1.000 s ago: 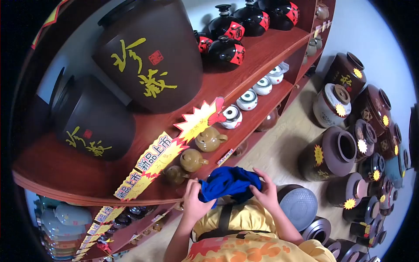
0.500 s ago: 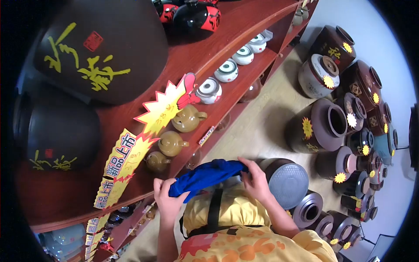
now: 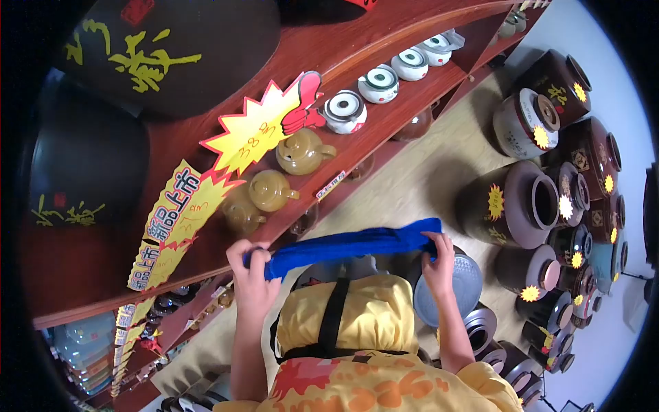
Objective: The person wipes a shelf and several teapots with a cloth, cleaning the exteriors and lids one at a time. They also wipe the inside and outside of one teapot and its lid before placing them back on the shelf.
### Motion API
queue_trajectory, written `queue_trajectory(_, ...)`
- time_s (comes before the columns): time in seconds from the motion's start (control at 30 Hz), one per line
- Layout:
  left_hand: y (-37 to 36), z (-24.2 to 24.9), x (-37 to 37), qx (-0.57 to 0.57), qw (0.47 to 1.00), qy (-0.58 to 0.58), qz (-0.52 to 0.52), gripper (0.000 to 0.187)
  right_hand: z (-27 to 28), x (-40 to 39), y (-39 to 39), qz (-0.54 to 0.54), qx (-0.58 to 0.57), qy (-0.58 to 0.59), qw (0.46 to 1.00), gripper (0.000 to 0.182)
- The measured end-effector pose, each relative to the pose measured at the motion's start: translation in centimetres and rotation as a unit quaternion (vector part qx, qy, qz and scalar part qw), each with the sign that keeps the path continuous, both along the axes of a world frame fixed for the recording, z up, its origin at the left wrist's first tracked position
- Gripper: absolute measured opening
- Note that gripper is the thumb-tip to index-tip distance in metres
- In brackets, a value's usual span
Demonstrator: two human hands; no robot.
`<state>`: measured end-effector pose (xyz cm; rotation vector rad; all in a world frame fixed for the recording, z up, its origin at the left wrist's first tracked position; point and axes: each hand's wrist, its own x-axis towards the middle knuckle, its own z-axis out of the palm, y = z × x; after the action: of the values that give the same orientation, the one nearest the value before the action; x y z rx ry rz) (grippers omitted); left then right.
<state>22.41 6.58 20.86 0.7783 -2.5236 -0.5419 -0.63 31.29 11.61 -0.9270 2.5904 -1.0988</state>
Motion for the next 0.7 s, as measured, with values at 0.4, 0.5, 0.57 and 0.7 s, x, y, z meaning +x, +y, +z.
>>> queue_trajectory(0.4,2.4,0.5,-1.9,0.083,0.988,0.124,0.034,0.038,-8.1,-1.4,1.0,-0.125,0.052,-0.123,0.983,0.021)
queue_trajectory(0.5,3.0,1.7,-1.6,0.232,0.962,0.092,0.111,0.040,-9.0,-0.3,1.4,-0.226,-0.062,-0.466,0.853,0.025)
queue_trajectory(0.57,3.1,1.3,-2.2,0.244,0.964,0.085,0.063,0.041,-11.2,1.2,0.9,-0.244,-0.285,-0.687,0.622,0.044)
queue_trajectory(0.7,3.9,1.5,-6.0,0.385,0.913,0.114,-0.065,0.037,-13.5,1.6,-3.5,-0.277,-0.388,-0.753,0.454,0.083)
